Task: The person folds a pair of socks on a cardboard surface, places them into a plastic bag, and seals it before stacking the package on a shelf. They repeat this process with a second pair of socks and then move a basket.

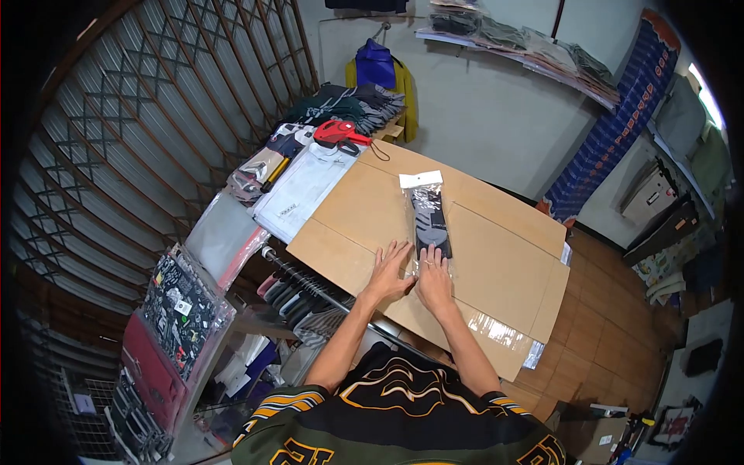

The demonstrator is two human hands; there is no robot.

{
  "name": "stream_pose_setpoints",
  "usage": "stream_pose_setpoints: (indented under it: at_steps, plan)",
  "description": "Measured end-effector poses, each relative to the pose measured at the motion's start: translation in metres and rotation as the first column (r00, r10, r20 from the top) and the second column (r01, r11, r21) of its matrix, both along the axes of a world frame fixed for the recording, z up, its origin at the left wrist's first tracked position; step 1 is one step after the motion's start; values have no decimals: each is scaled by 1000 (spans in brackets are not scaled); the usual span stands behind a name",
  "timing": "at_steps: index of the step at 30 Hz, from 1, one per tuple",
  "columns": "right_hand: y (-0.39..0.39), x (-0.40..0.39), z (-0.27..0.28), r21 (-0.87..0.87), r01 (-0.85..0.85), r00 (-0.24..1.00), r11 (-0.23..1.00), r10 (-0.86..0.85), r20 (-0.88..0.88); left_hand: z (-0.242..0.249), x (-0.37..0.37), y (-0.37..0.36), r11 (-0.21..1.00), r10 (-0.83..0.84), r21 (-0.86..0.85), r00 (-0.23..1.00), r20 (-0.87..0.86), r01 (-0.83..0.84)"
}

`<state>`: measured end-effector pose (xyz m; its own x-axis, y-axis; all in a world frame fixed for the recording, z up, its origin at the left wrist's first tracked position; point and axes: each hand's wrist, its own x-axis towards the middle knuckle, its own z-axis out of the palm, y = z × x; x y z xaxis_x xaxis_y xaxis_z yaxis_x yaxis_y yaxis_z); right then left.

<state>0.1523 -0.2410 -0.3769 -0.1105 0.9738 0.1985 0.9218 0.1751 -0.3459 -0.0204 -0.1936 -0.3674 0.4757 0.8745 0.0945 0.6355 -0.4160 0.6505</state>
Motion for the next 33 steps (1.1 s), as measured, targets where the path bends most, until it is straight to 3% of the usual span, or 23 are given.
stream_pose_setpoints:
  at_steps: [5, 8, 11, 14, 15, 17, 18, 19, 22, 25, 31, 33]
  plan:
    - [5, -1, 4, -58, -2, 997, 998, -3, -79, -2, 0, 0, 1000, 20, -12, 998, 62, -19]
    - [-8, 12, 4, 145, -66, 994, 987, 78, -78, -1, -2, -2, 1000, 26, -13, 995, 99, -25]
    - [-26, 24, 38, -41, -26, 789, 999, -4, -615, -2, -5, -1, 999, 21, -33, 992, 126, -17]
    - [-34, 40, 52, -22, 336, 706, 942, -268, -655, 14, -1, -5, 997, 81, 5, 985, 152, -83]
    - [-28, 53, 40, -5, 413, 711, 911, -326, -623, 11, 1, -3, 991, 130, -53, 962, 240, -121]
    - [-16, 74, 12, -34, 456, 631, 890, -350, -692, -1, 5, 5, 968, 237, -178, 887, 397, -179]
    - [-12, 78, 14, -46, 475, 588, 879, -356, -726, -5, 8, 7, 960, 267, -183, 881, 391, -210]
    - [-9, 81, 17, -102, 434, 546, 895, -351, -761, -9, 9, 10, 952, 298, -186, 874, 385, -242]
    - [-1, 80, 28, -175, 385, 609, 906, -392, -690, -15, 15, 11, 946, 325, -131, 869, 374, -297]
    - [10, 81, 23, -131, 353, 709, 926, -356, -609, -18, 19, 13, 946, 321, -92, 851, 415, -312]
    - [13, 90, 28, -165, 318, 717, 934, -351, -602, 2, 13, 4, 922, 369, -293, 804, 467, -253]
    - [19, 102, 20, -270, 194, 682, 943, -327, -654, 0, 14, 4, 914, 379, -334, 784, 492, -232]
